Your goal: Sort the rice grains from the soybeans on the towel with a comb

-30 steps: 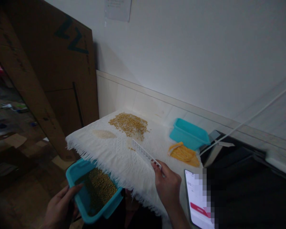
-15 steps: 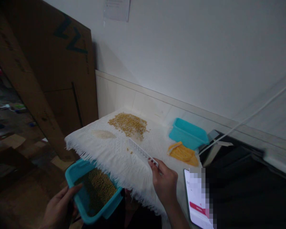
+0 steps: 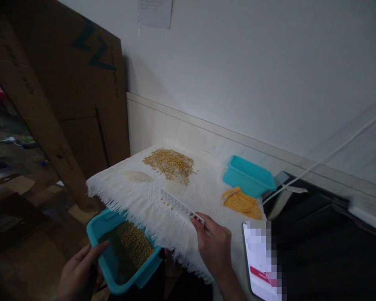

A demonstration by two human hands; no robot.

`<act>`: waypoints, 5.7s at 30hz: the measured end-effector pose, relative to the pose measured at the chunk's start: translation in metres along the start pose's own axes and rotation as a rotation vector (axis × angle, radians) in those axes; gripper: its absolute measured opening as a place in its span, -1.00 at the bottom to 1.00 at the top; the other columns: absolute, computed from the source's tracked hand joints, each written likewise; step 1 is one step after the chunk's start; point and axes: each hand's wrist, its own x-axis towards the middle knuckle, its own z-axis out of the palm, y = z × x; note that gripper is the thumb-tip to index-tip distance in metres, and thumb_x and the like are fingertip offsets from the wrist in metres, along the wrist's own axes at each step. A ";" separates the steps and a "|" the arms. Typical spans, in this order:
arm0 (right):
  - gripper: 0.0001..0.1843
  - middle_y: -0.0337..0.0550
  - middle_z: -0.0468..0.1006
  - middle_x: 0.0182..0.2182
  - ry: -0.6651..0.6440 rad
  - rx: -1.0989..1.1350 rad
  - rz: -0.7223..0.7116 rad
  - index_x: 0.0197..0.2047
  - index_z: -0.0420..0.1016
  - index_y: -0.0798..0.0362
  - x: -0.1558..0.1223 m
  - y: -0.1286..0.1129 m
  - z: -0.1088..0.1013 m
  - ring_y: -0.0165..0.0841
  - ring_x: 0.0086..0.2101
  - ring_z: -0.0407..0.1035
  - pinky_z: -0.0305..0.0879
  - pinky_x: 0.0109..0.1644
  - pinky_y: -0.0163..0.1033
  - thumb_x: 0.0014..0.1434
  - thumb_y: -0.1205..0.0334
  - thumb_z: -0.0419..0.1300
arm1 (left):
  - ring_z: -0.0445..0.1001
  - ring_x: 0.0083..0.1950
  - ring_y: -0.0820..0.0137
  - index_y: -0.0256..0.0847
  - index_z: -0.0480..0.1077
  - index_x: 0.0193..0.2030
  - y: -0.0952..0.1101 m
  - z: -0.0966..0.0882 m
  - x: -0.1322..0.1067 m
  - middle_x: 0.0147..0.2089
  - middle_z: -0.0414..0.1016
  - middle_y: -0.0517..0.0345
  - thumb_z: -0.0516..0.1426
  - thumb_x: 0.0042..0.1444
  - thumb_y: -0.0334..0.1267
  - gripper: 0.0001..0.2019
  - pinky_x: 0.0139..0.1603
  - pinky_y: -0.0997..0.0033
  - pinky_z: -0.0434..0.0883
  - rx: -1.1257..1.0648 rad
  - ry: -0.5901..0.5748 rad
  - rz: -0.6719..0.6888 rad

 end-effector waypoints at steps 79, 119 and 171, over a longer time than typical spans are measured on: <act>-0.64 -0.22 0.56 -0.57 -0.005 0.014 0.096 -0.32 0.57 0.15 0.078 0.064 0.029 -0.36 -0.53 0.41 0.20 -0.49 -0.37 0.11 0.02 0.13 | 0.11 -0.81 0.53 -0.17 0.31 -0.63 -0.004 -0.005 0.006 -0.86 0.20 0.36 0.23 -0.14 0.00 -0.68 -0.80 0.56 0.06 0.091 -0.048 -0.007; -0.69 -0.14 0.62 -0.48 0.019 0.037 0.048 -0.27 0.58 0.11 0.070 0.059 0.052 -0.31 -0.46 0.48 0.30 -0.42 -0.35 0.12 0.07 0.13 | 0.10 -0.84 0.56 -0.20 0.33 -0.62 -0.010 -0.011 0.015 -0.87 0.21 0.36 0.26 -0.17 0.05 -0.64 -0.81 0.59 0.05 0.018 -0.027 -0.027; -0.76 -0.09 0.54 -0.60 0.180 -0.383 -0.465 -0.23 0.48 0.24 0.013 -0.073 0.091 -0.34 -0.65 0.43 0.27 -0.62 -0.30 0.16 0.48 -0.01 | 0.11 -0.82 0.52 -0.19 0.33 -0.63 -0.006 -0.012 0.012 -0.87 0.19 0.35 0.23 -0.14 0.03 -0.66 -0.78 0.55 0.07 0.050 -0.074 -0.004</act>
